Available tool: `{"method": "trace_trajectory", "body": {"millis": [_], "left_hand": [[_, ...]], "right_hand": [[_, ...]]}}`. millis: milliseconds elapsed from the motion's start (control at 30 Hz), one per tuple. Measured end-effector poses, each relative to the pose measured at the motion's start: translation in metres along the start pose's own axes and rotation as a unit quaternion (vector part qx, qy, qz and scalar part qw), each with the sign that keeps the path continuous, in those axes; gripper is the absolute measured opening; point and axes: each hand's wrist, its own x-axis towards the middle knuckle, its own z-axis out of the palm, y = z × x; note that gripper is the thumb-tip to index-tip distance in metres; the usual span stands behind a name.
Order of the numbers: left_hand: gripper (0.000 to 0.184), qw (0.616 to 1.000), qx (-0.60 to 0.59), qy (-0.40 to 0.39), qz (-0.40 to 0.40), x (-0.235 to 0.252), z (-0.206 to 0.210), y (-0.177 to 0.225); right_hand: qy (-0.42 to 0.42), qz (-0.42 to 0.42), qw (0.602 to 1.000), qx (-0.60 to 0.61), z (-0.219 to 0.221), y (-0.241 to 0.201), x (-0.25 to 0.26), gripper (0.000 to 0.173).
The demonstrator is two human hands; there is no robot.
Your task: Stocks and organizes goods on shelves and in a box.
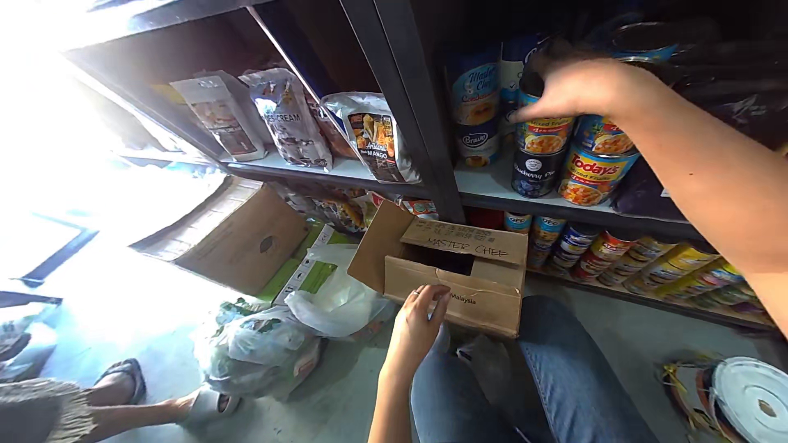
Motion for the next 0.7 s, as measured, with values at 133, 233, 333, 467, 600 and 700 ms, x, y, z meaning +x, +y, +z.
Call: {"method": "trace_trajectory", "body": {"millis": [133, 233, 333, 467, 600, 700], "left_hand": [[0.027, 0.999, 0.011, 0.031, 0.009, 0.033, 0.001, 0.004], [0.027, 0.999, 0.052, 0.016, 0.000, 0.054, 0.010, -0.001], [0.036, 0.993, 0.103, -0.049, -0.020, 0.064, 0.022, -0.014], [0.044, 0.988, 0.137, -0.066, -0.006, 0.058, 0.033, -0.026], [0.043, 0.988, 0.153, 0.000, 0.022, 0.037, 0.021, -0.015], [0.050, 0.983, 0.181, 0.039, 0.007, 0.012, 0.004, -0.003]], "right_hand": [[0.001, -0.001, 1.000, 0.006, -0.002, 0.003, -0.001, 0.091], [-0.010, 0.009, 1.000, 0.008, -0.006, 0.002, -0.002, 0.090], [-0.016, 0.003, 1.000, 0.018, -0.006, 0.004, 0.001, 0.087], [-0.044, -0.043, 0.995, 0.073, -0.009, 0.013, 0.007, 0.075], [-0.040, -0.068, 0.995, 0.053, -0.007, 0.012, 0.005, 0.077], [-0.016, -0.062, 0.997, 0.044, -0.004, 0.011, 0.004, 0.079]]}}
